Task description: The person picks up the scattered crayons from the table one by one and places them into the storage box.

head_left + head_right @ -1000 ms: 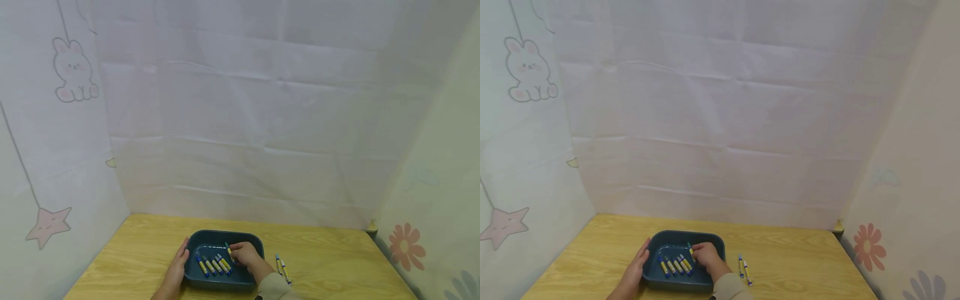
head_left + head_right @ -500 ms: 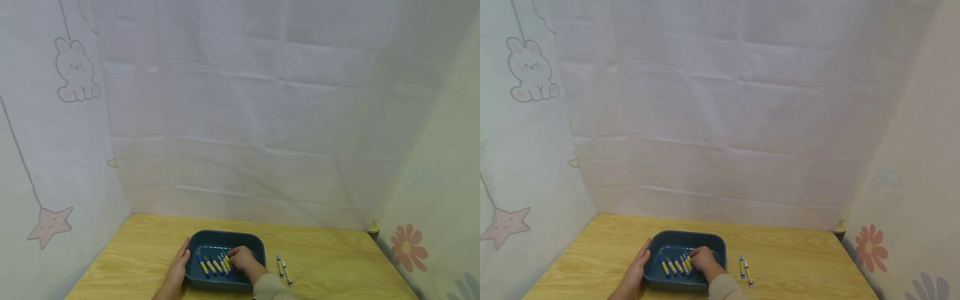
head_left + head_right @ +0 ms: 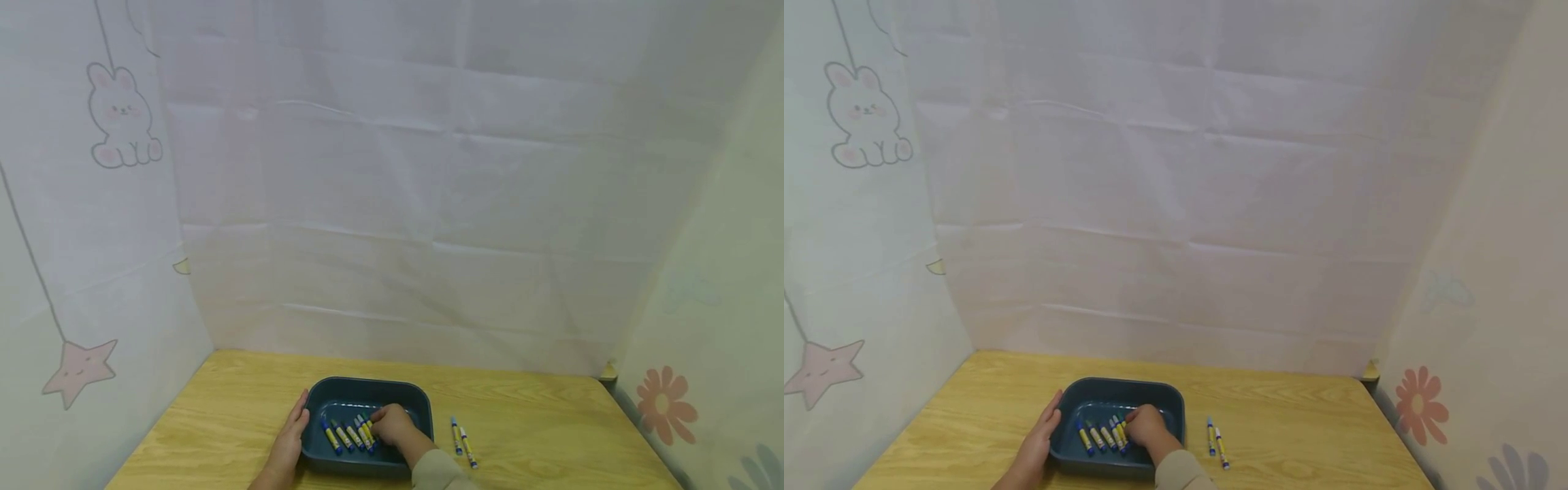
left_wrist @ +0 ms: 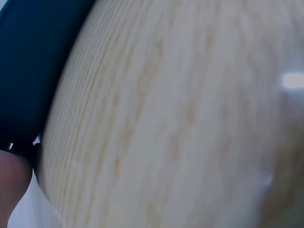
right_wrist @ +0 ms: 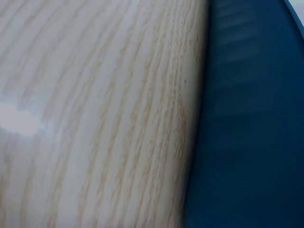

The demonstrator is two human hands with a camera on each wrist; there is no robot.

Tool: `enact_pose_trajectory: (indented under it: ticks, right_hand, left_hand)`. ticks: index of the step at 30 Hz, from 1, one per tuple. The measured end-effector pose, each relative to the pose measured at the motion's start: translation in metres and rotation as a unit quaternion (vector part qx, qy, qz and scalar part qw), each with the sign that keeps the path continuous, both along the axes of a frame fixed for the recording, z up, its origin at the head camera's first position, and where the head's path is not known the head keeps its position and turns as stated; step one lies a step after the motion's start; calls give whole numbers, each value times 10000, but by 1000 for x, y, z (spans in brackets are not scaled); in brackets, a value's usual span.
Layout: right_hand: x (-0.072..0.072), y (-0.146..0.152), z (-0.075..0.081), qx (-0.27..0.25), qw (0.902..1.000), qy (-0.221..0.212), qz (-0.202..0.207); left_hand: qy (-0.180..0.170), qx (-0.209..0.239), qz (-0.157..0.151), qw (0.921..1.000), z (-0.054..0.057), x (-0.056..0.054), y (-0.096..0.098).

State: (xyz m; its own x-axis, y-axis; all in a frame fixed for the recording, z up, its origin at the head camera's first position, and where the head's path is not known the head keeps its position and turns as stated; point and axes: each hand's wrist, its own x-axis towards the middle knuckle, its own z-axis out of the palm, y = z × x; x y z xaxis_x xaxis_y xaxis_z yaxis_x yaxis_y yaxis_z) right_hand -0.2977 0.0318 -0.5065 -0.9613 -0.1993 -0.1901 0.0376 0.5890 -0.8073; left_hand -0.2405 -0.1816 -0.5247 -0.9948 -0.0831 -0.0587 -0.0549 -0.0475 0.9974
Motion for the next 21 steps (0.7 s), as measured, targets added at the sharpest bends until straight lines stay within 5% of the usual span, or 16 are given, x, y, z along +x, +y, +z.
enact_pose_trajectory:
  ticks: [21]
  right_hand:
    - [7,65,49,-1217,9911,290,451]
  left_hand:
    - [123,72,-90,9999,-2,-1,-2]
